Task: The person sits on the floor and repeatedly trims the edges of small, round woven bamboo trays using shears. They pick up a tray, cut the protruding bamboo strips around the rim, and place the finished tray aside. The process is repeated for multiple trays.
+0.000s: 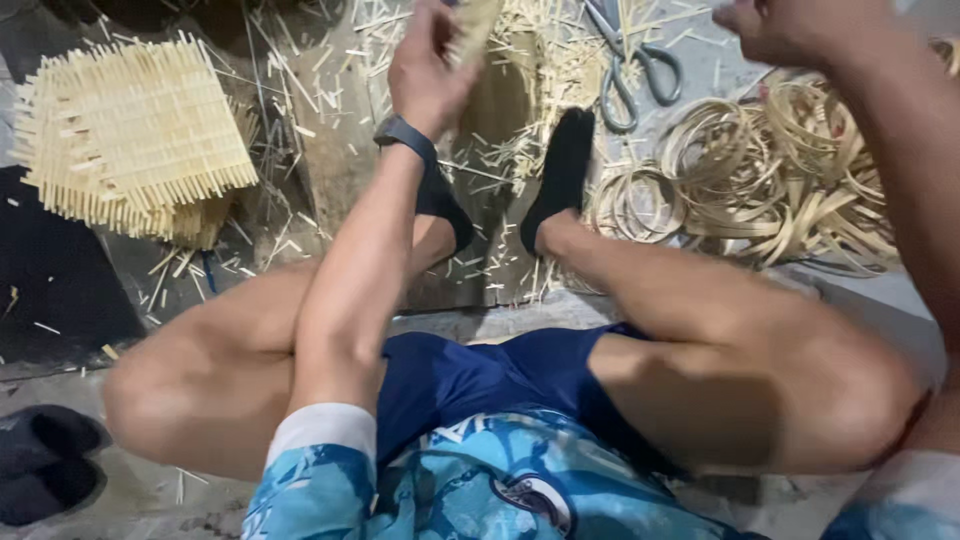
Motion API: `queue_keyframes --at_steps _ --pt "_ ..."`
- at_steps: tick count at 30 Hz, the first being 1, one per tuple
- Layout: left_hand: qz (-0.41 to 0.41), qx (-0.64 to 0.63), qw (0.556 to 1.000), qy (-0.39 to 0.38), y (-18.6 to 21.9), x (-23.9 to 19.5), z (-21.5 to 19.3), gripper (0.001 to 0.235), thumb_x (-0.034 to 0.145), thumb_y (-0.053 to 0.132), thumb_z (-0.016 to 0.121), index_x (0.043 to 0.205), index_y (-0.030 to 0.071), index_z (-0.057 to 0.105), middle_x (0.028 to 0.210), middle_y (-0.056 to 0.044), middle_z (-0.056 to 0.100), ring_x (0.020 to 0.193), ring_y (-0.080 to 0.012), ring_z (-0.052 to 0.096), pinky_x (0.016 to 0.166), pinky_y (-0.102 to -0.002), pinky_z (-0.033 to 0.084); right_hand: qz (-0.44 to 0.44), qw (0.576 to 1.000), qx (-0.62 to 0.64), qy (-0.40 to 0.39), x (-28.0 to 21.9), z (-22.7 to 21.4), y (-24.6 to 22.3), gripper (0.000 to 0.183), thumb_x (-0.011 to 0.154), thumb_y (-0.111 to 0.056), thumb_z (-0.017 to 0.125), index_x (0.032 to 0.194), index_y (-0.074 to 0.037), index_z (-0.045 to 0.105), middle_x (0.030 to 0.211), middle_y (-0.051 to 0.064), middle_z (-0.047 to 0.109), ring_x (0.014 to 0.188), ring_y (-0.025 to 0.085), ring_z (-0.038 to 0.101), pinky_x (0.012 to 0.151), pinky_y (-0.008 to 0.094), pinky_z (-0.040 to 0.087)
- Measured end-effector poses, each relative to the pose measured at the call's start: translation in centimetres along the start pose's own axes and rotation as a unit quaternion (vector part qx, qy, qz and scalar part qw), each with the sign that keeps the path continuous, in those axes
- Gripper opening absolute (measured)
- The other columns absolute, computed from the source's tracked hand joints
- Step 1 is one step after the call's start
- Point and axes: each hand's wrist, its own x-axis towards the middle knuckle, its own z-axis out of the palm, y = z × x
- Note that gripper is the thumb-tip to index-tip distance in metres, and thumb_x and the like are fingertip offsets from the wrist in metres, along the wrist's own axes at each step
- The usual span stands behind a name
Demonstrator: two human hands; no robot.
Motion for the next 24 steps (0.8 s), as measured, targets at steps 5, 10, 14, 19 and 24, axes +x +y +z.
queue_keyframes --at_steps 5,10,14,19,24 --pt "0.09 0.258 0.947 -0.169 0.7 -4.2 1.5 0.02 0.09 -0.004 0.063 0.101 0.013 0.058 0.093 -0.013 0.062 0.095 -0.0372 0.059 0.08 -0.051 0.046 0.173 0.943 0.272 -0.082 -1.5 5.7 -4.7 0.035 0.094 -0.036 0.08 0.11 -0.005 0.074 0.092 0.016 0.075 0.076 0.027 0.072 0.078 0.042 0.057" --pt "0.067 0.26 0.953 -0.142 -0.4 -8.9 0.7 0.022 0.084 0.0 0.063 0.101 0.011 0.057 0.1 -0.011 0.06 0.11 -0.038 0.058 0.095 -0.05 0.047 0.204 0.94 0.272 0.031 0.7 15.2 -9.2 0.064 0.079 -0.026 0.09 0.126 0.003 0.058 0.124 0.027 0.057 0.114 0.042 0.055 0.098 0.048 0.045" --pt "-0.065 0.188 0.98 0.008 -0.5 -8.5 2.6 0.063 0.072 0.017 0.08 0.125 0.003 0.05 0.126 -0.025 0.047 0.12 -0.0451 0.049 0.104 -0.057 0.042 0.259 0.931 0.252 0.044 2.3 19.8 -8.8 0.076 0.075 -0.019 0.089 0.136 0.001 0.049 0.14 0.028 0.046 0.132 0.045 0.043 0.115 0.048 0.037" --pt "-0.164 0.068 0.984 0.012 -1.5 -5.8 5.9 0.081 0.08 0.013 0.082 0.152 0.015 0.046 0.157 -0.021 0.041 0.147 -0.0413 0.041 0.125 -0.05 0.035 0.274 0.924 0.266 -0.001 3.7 20.6 -5.8 0.058 0.069 -0.012 0.088 0.117 0.003 0.059 0.117 0.026 0.059 0.11 0.045 0.058 0.096 0.048 0.047" --pt "-0.052 0.047 0.998 0.0 -2.5 -6.6 5.2 0.073 0.089 0.008 0.076 0.155 0.022 0.048 0.163 -0.022 0.037 0.153 -0.0402 0.04 0.128 -0.045 0.039 0.237 0.864 0.423 -0.137 3.0 18.9 -5.8 0.037 0.07 -0.003 0.082 0.104 0.0 0.067 0.089 0.015 0.07 0.081 0.031 0.07 0.077 0.04 0.057"
